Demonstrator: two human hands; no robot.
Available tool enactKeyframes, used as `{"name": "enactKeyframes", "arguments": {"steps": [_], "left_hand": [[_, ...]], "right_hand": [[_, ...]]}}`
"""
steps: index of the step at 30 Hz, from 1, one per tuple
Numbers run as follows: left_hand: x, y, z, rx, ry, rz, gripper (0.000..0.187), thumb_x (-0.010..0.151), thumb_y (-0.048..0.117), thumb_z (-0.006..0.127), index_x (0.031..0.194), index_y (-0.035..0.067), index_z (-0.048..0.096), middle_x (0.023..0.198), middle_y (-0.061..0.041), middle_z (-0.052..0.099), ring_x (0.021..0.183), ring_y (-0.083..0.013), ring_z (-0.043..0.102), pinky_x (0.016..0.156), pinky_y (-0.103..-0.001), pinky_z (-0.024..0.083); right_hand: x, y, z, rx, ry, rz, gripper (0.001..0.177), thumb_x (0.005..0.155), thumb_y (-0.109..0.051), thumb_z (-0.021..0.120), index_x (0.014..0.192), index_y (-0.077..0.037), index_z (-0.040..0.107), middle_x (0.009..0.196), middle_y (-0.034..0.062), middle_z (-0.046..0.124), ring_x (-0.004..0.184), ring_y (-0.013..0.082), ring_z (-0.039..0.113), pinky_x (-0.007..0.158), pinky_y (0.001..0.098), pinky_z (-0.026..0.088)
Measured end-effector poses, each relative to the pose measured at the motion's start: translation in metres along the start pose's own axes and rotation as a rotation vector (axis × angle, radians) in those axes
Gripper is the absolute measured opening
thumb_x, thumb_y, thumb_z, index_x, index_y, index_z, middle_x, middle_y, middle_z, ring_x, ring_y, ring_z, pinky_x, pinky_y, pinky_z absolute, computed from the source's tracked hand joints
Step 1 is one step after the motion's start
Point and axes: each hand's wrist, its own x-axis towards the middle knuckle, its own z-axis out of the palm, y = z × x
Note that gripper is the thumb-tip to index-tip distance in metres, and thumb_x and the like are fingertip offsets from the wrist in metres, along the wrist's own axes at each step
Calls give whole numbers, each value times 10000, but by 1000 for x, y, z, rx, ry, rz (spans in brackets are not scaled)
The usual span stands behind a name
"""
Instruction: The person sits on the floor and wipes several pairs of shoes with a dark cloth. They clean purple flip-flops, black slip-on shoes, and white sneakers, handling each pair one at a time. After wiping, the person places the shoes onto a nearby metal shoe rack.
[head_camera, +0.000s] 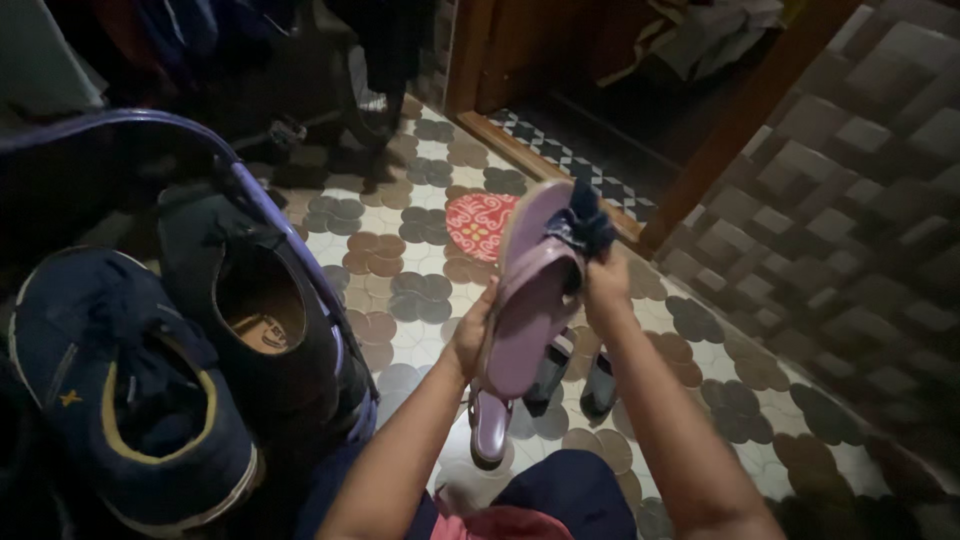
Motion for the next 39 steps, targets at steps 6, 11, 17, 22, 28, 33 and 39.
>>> {"name": "enactKeyframes", "arguments": {"steps": [6, 11, 17, 22, 28, 33, 39], "left_hand": [[-9, 28, 28, -97, -153, 16, 695, 1024, 623, 438, 1415, 61, 558, 1250, -154, 676, 1046, -295, 693, 908, -427, 593], [-1, 19, 12, -177, -205, 18, 694, 1129, 609, 436, 1429, -5, 559, 1260, -179, 674, 1084, -285, 688, 964, -405, 574], [-4, 1, 15, -135, -80, -45, 677, 1065, 543, 436, 1465, 2, 508, 1395, -142, 623, 1259, -246, 620, 1130, -379, 465], [-11, 2, 28, -91, -182, -8, 649, 1099, 512, 433, 1501, 5, 485, 1466, -155, 565, 1357, -255, 527, 1181, -393, 394], [-13, 5, 25, 38, -55, 192, 628, 1111, 516, 461, 1473, 6, 518, 1375, -122, 632, 1250, -222, 601, 1119, -364, 465], [-21, 19, 44, -16, -87, 221, 684, 1047, 610, 462, 1433, 54, 560, 1188, -121, 700, 1030, -236, 674, 893, -370, 562], [0, 11, 31, 88, 256, 501, 640, 1015, 553, 505, 1410, 53, 575, 1337, -22, 671, 1218, -138, 644, 1069, -273, 524]], "right_hand": [[-93, -41, 2, -505, 265, -470, 171, 907, 15, 622, 1060, 67, 680, 993, 127, 699, 867, 180, 652, 776, 306, 527], [-191, -62, 62, -907, -188, -828, 440, 839, -75, 651, 1258, 46, 592, 1337, 324, 550, 1233, 491, 539, 1082, 490, 418], [-153, -52, 93, -784, -119, -468, 667, 915, -201, 561, 1498, 72, 386, 1521, 364, 388, 1380, 512, 402, 1167, 518, 334], [-119, -54, 102, -1142, -2, -604, 558, 918, -294, 662, 1387, -18, 540, 1515, 315, 432, 1388, 518, 409, 1170, 532, 332], [-155, -67, 111, -1010, -106, -650, 511, 906, -194, 540, 1388, -23, 548, 1548, 269, 453, 1420, 460, 460, 1201, 494, 365], [-226, -54, 105, -917, -127, -950, 563, 1031, -180, 492, 1520, 67, 363, 1632, 310, 320, 1521, 493, 338, 1280, 557, 236], [-234, -45, 98, -749, -153, -665, 603, 987, -181, 502, 1534, 32, 365, 1613, 299, 360, 1512, 486, 342, 1244, 497, 274]]}}
